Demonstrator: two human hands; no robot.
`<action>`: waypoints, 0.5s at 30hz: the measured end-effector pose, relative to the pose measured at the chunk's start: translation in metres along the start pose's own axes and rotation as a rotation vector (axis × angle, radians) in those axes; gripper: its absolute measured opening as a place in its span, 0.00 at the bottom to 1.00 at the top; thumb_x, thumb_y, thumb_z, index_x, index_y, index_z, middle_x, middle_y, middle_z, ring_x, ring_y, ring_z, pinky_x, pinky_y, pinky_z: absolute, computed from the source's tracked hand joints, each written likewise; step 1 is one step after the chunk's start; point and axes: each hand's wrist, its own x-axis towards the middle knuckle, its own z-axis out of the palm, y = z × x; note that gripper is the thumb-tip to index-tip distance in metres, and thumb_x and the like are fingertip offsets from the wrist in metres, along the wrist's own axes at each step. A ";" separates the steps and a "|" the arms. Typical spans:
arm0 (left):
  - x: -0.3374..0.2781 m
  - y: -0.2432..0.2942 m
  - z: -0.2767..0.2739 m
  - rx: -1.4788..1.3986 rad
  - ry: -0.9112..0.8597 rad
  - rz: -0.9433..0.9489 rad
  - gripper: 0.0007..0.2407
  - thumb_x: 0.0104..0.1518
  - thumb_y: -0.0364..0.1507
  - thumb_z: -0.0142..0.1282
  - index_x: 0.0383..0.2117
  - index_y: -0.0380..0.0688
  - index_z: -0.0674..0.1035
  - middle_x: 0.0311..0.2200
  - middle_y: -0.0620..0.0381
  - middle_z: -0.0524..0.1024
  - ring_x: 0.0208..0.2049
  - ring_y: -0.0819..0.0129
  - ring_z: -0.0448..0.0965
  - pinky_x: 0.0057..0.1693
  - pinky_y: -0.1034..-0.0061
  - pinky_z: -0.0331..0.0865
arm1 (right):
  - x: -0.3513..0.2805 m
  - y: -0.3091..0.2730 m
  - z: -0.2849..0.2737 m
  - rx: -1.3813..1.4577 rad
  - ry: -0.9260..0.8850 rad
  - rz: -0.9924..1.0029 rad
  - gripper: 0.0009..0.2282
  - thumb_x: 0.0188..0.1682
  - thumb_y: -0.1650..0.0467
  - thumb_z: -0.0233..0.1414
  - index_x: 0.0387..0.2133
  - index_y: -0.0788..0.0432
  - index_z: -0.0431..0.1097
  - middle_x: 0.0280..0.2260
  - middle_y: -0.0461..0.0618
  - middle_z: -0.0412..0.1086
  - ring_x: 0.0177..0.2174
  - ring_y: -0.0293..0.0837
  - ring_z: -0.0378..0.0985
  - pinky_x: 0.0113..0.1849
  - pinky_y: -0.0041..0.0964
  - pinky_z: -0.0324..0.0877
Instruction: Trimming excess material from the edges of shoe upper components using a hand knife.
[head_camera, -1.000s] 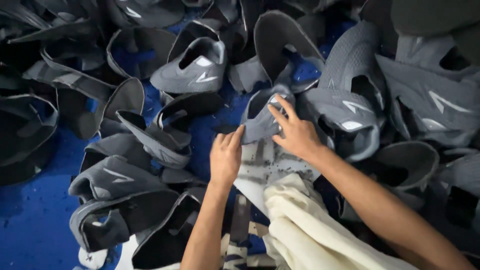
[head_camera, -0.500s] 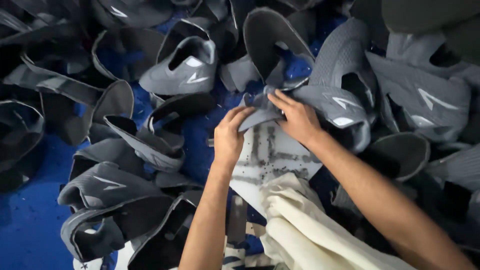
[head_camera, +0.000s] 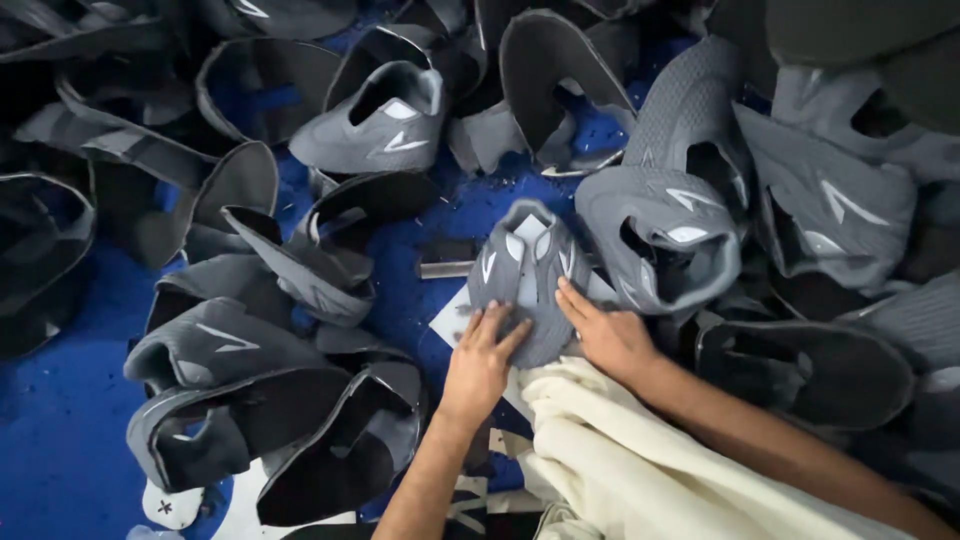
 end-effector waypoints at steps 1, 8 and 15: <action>-0.008 0.000 0.004 0.050 -0.015 0.050 0.25 0.45 0.18 0.53 0.55 0.50 0.79 0.61 0.45 0.69 0.64 0.42 0.65 0.68 0.55 0.58 | -0.002 -0.003 0.001 0.021 -0.033 0.013 0.32 0.38 0.73 0.53 0.62 0.55 0.61 0.68 0.45 0.53 0.20 0.53 0.80 0.24 0.49 0.74; -0.038 0.030 0.034 0.309 -0.035 0.048 0.27 0.46 0.26 0.58 0.59 0.39 0.73 0.64 0.33 0.60 0.65 0.32 0.56 0.67 0.47 0.48 | 0.005 0.000 -0.004 0.180 -0.014 -0.001 0.26 0.39 0.73 0.55 0.55 0.61 0.66 0.65 0.55 0.56 0.26 0.59 0.80 0.31 0.54 0.75; -0.102 0.044 0.004 0.239 -0.100 -0.149 0.15 0.53 0.28 0.57 0.49 0.50 0.76 0.63 0.46 0.67 0.64 0.46 0.65 0.67 0.49 0.55 | 0.071 0.023 -0.018 0.680 0.078 0.312 0.11 0.53 0.72 0.55 0.47 0.56 0.80 0.41 0.53 0.82 0.32 0.46 0.83 0.37 0.40 0.76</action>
